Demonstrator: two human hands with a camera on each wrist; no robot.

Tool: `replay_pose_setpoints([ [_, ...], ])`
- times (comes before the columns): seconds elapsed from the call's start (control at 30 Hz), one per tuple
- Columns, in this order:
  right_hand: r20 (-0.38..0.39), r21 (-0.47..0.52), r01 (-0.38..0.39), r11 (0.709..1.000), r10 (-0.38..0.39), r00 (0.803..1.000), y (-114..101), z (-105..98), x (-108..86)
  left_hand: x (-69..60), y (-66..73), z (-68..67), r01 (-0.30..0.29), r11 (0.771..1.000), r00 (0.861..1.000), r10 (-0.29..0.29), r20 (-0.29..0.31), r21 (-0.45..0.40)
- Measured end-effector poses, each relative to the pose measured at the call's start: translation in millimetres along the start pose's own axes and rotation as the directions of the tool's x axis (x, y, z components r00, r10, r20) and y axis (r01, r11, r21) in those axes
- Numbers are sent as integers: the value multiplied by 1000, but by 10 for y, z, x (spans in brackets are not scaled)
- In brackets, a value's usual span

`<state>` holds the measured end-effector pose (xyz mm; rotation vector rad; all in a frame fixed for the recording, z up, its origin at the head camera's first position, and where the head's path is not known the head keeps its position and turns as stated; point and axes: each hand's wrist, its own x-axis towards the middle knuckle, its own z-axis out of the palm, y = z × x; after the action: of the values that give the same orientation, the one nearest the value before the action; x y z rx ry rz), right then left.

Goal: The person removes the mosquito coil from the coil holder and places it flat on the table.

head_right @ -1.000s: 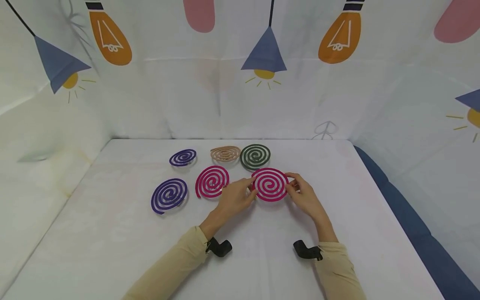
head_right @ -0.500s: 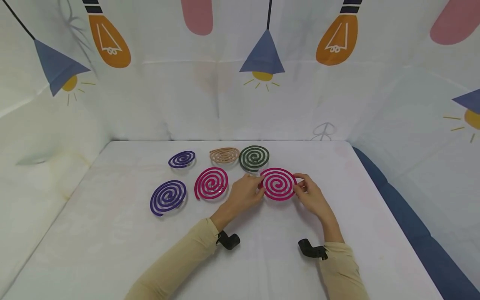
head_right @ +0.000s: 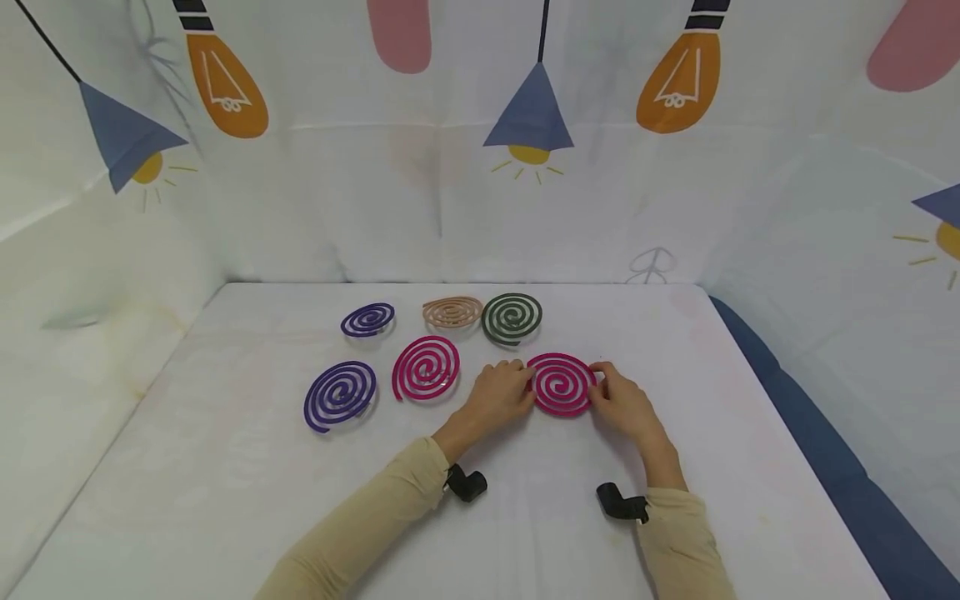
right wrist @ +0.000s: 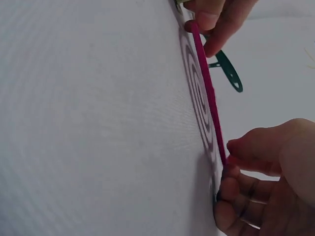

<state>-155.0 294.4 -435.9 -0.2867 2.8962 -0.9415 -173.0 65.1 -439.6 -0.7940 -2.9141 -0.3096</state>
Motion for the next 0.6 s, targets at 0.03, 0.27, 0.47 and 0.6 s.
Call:
replay_pose_setpoints([
  [0.03,2,-15,0,1000,0,1000,-6,8,5,-2,-5,1,-6,1000,1000,6,2,4],
  [0.27,-42,-19,11,1000,-11,999,-93,87,-6,-92,-104,-39,-14,998,1000,14,0,-55],
  [0.47,-131,57,95,994,-87,988,-247,164,39,-221,-341,-173,-42,963,999,42,-4,-267],
  [0.6,-153,58,154,986,-143,978,-426,216,98,-304,-502,-320,-43,928,999,36,-26,-371],
])
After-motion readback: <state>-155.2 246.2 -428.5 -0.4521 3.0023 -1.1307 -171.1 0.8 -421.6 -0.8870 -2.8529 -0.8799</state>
